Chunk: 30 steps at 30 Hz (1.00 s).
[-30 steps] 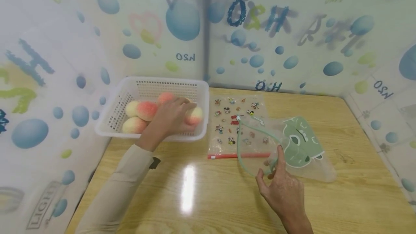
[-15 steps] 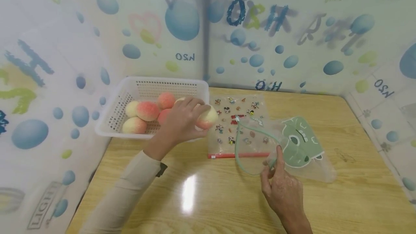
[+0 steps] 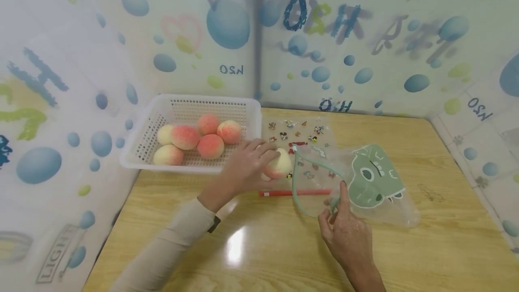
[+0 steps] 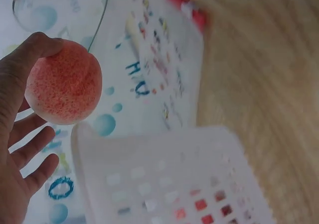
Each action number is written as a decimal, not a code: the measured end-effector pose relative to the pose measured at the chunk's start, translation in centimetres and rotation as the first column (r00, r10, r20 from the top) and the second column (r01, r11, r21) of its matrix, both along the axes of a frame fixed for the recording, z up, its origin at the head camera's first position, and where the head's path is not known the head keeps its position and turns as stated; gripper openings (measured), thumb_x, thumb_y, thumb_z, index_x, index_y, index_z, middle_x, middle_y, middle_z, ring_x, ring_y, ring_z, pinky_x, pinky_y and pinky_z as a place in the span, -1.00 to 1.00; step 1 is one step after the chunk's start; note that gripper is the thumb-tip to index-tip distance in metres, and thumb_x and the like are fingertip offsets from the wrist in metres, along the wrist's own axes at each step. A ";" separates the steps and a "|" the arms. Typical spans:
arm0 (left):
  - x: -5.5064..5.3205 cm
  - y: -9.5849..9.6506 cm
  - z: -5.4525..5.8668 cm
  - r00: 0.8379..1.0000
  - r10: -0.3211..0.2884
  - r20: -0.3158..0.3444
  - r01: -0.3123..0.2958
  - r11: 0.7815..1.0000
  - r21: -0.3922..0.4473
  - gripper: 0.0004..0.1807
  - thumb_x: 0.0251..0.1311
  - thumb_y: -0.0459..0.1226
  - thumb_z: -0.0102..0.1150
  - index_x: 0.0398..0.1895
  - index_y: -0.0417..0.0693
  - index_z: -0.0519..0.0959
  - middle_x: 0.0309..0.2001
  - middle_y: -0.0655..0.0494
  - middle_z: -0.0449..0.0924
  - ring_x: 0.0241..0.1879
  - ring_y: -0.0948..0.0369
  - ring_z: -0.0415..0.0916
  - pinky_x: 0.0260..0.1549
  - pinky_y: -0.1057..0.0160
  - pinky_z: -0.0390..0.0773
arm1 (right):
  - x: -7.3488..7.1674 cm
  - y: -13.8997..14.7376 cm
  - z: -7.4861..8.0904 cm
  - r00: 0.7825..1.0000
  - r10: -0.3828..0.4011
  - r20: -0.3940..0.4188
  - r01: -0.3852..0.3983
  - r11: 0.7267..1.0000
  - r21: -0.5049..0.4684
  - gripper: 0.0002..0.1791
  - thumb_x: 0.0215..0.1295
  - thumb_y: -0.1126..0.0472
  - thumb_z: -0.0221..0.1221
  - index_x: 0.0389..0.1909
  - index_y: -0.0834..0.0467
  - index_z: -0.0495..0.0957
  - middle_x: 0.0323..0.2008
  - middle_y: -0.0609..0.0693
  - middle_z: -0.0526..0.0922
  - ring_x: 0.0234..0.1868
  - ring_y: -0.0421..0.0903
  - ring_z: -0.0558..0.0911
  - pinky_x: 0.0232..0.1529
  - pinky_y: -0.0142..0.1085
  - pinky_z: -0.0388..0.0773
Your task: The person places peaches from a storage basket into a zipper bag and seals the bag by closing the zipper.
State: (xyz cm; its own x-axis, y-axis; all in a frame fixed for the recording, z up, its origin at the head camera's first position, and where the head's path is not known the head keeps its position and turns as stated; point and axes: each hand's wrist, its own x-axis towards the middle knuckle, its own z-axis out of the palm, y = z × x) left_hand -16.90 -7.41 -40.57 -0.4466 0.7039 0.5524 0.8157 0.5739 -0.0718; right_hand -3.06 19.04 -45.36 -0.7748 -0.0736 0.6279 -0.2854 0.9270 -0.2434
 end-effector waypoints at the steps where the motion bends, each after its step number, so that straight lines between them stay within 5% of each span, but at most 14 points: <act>1: 0.2 0.3 -0.3 1.000 -0.013 0.000 0.013 1.000 -0.011 -0.35 -0.05 0.13 0.50 0.03 -0.07 0.64 0.10 0.02 0.64 0.11 0.02 0.51 0.03 0.07 0.54 | 0.0 0.0 0.0 1.000 -0.002 0.000 0.002 1.000 0.002 -0.18 0.15 0.15 0.02 0.46 0.40 0.21 -0.75 -0.05 0.48 -0.81 -0.30 0.15 -0.86 -0.34 0.10; 8: 1.2 2.3 -1.4 0.995 -0.098 -0.025 0.097 0.995 -0.037 -0.38 -0.04 0.11 0.47 0.09 0.03 0.67 0.12 0.08 0.64 0.07 0.08 0.52 -0.03 0.15 0.54 | -0.3 -0.1 -0.2 1.000 -0.008 0.024 0.008 1.000 0.002 -0.17 0.14 0.17 0.04 0.47 0.41 0.18 -0.80 -0.10 0.34 -0.80 -0.30 0.09 -0.85 -0.36 0.06; 18: 2.2 5.4 -3.1 0.983 -0.183 -0.026 0.180 0.980 -0.087 -0.45 0.18 0.09 0.36 0.19 0.07 0.65 0.24 0.04 0.58 0.16 0.06 0.51 0.16 0.11 0.47 | -0.1 -0.4 -0.3 1.000 -0.008 0.027 0.008 1.000 -0.004 -0.18 0.15 0.20 0.04 0.46 0.45 0.16 -0.80 -0.12 0.26 -0.82 -0.28 0.12 -0.84 -0.37 0.06; 23: 2.2 6.3 -3.4 0.958 -0.256 -0.128 0.260 0.965 0.021 -0.73 0.28 -0.13 0.29 -0.02 0.00 0.72 0.06 0.01 0.66 0.06 0.10 0.57 0.10 0.20 0.52 | -0.1 -0.5 -0.5 0.999 -0.028 -0.018 0.028 0.999 -0.018 -0.18 0.13 0.24 0.07 0.45 0.45 0.18 -0.81 -0.08 0.31 -0.81 -0.29 0.11 -0.86 -0.37 0.05; 27: 2.0 6.2 -2.9 0.932 -0.276 -0.236 0.310 0.943 0.124 -0.81 0.13 -0.25 0.34 -0.19 -0.07 0.73 -0.07 -0.02 0.69 -0.06 0.08 0.61 0.03 0.23 0.57 | -0.3 -0.3 -0.6 0.992 -0.046 -0.115 0.040 0.997 -0.059 -0.20 0.13 0.24 0.07 0.42 0.49 0.23 -0.79 0.03 0.44 -0.81 -0.27 0.12 -0.89 -0.32 0.07; 30: 1.7 5.5 -2.6 0.934 -0.266 -0.239 0.307 0.940 0.151 -0.84 0.07 -0.27 0.37 -0.26 -0.07 0.74 -0.10 -0.01 0.69 -0.09 0.08 0.62 0.02 0.23 0.57 | -0.6 -0.2 -0.5 0.982 -0.065 -0.178 0.049 0.994 -0.094 -0.22 0.15 0.21 0.04 0.40 0.51 0.24 -0.75 0.08 0.52 -0.81 -0.27 0.13 -0.90 -0.32 0.07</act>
